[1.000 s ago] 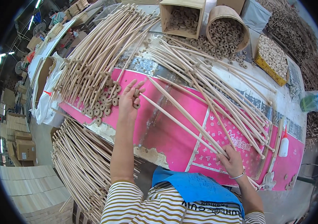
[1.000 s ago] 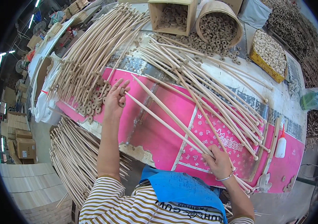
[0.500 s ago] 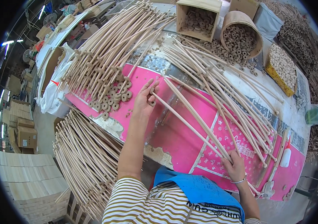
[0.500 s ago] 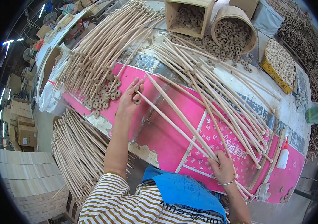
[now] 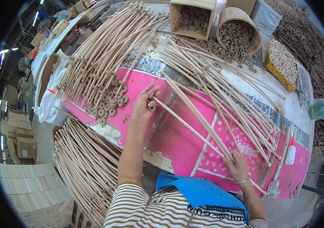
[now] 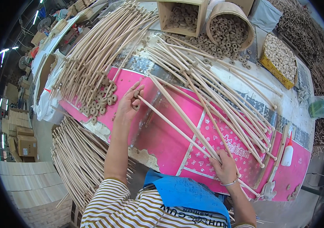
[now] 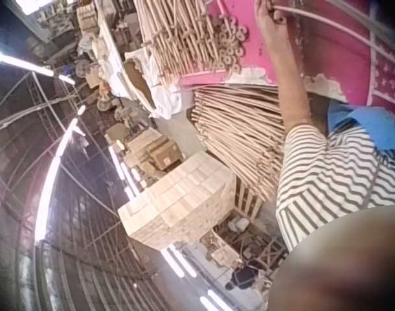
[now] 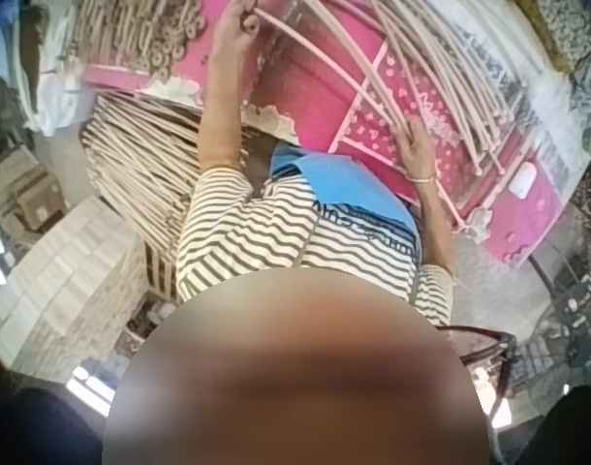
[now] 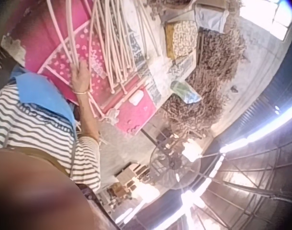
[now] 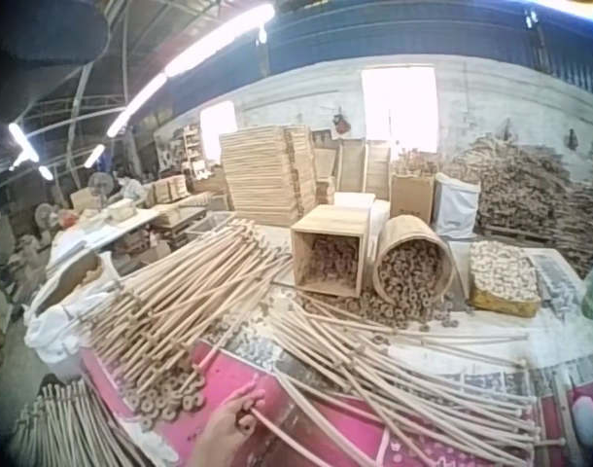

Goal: Assemble a wooden structure by sliding small wooden rings onto curved wooden sticks.

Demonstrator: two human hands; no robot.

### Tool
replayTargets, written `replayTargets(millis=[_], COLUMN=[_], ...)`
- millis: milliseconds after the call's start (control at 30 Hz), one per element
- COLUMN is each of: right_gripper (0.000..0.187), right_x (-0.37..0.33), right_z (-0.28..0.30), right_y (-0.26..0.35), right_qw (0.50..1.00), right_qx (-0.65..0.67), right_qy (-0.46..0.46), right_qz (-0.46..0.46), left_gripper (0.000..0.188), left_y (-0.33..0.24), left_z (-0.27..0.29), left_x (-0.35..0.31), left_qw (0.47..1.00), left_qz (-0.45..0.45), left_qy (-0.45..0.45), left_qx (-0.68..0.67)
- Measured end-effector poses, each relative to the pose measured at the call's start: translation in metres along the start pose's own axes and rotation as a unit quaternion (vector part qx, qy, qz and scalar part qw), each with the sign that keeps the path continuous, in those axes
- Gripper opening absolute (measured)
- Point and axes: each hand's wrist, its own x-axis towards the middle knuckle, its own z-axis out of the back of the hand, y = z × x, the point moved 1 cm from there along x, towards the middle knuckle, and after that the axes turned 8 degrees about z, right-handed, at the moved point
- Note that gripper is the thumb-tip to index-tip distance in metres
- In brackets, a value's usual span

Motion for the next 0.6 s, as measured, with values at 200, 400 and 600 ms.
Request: replayTargets(millis=[200,400,600], right_gripper=[0.014,0.015,0.019], right_x=[0.011,0.034,0.094], right_z=[-0.006,-0.004,0.005], right_y=[0.009,0.019,0.048], right_qw=[1.0,0.999,0.98], right_qx=[0.012,0.01,-0.119], right_qy=[-0.014,-0.03,-0.121], right_qz=[-0.006,0.016,0.103], left_gripper=[0.036,0.034,0.044], left_y=[0.012,0.036,0.078], left_z=[-0.018,-0.04,-0.092], left_x=[-0.002,-0.009,-0.038], left_qw=[0.998,0.986,0.965], left_qz=[-0.046,-0.027,0.061], left_qy=[-0.024,0.001,0.003], left_qx=[0.048,0.162,0.255])
